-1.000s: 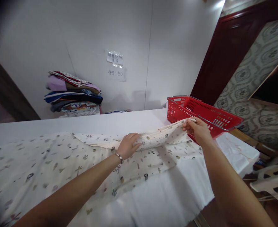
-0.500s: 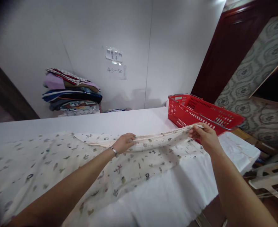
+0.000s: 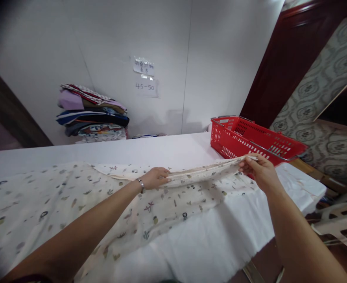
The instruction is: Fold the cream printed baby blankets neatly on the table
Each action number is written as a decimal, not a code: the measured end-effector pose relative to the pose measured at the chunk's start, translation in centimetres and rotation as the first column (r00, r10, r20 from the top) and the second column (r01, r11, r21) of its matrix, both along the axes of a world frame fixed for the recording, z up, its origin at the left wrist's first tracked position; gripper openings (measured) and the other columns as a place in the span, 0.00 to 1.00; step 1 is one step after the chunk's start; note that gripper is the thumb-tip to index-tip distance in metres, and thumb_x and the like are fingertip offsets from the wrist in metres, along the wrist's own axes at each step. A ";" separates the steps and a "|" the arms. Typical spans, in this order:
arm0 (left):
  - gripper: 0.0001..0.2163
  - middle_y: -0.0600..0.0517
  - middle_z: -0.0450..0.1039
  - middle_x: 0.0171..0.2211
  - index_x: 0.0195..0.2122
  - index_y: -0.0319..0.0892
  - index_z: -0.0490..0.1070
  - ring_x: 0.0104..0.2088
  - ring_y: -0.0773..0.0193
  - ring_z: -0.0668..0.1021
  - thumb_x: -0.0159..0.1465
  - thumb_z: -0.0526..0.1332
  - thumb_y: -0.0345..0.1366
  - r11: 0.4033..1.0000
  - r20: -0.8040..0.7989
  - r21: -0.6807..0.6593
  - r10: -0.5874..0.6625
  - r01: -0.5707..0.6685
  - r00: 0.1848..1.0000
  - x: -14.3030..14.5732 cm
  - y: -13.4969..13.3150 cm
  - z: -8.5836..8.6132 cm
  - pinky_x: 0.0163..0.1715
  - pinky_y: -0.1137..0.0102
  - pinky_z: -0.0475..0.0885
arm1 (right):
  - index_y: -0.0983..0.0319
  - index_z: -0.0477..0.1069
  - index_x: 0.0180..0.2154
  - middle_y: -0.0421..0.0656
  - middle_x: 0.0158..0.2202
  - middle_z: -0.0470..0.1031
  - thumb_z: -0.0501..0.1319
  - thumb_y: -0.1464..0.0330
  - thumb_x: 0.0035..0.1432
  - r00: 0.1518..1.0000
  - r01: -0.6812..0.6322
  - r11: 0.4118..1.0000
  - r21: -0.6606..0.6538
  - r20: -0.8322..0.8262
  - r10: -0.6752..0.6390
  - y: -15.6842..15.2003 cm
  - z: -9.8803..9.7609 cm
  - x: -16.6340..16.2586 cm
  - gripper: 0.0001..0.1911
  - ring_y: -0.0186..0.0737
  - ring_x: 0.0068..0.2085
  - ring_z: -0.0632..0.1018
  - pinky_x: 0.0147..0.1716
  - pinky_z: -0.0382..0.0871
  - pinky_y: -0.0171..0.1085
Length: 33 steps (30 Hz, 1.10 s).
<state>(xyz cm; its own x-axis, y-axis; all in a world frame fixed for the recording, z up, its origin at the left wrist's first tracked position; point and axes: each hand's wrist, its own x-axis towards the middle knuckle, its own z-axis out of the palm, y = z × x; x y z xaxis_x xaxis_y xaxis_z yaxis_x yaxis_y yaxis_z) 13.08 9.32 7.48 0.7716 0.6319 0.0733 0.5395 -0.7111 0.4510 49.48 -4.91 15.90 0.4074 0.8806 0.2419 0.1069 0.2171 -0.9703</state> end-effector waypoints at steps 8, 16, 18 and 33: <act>0.14 0.49 0.72 0.39 0.34 0.44 0.75 0.38 0.61 0.73 0.61 0.52 0.43 0.998 -0.027 0.055 0.011 -0.009 1.000 -0.7 0.2 -0.1 0.39 0.69 0.67 | 0.59 0.70 0.33 0.40 0.25 0.74 0.68 0.61 0.43 1.000 0.029 0.999 -0.032 0.002 -0.029 -0.6 -0.7 0.7 0.15 0.36 0.22 0.75 0.19 0.69 0.31; 0.11 0.52 0.72 0.34 0.33 0.45 0.74 0.36 0.63 0.74 0.60 0.55 0.42 0.976 0.285 -0.017 0.215 -0.219 0.934 -0.8 0.3 0.3 0.37 0.71 0.68 | 0.61 0.70 0.30 0.42 0.25 0.76 0.68 0.61 0.42 0.997 0.061 0.995 -0.078 0.057 -0.057 0.7 0.3 1.5 0.14 0.35 0.22 0.74 0.18 0.67 0.30; 0.11 0.52 0.73 0.33 0.33 0.45 0.74 0.35 0.64 0.75 0.60 0.54 0.43 0.979 0.362 0.001 0.191 -0.205 0.912 -0.8 0.1 1.2 0.36 0.71 0.69 | 0.61 0.69 0.30 0.42 0.26 0.76 0.67 0.61 0.43 0.991 0.091 0.995 -0.030 0.098 -0.088 1.4 1.8 1.4 0.14 0.35 0.23 0.75 0.17 0.65 0.30; 0.11 0.52 0.74 0.37 0.38 0.45 0.70 0.37 0.64 0.74 0.63 0.52 0.42 0.830 0.573 0.377 0.141 -0.412 0.808 -2.3 -2.2 12.0 0.37 0.72 0.67 | 0.62 0.61 0.38 0.37 0.27 0.72 0.57 0.63 0.58 0.848 0.226 0.779 0.585 0.274 -0.453 0.5 13.5 -3.3 0.10 0.33 0.28 0.77 0.25 0.68 0.32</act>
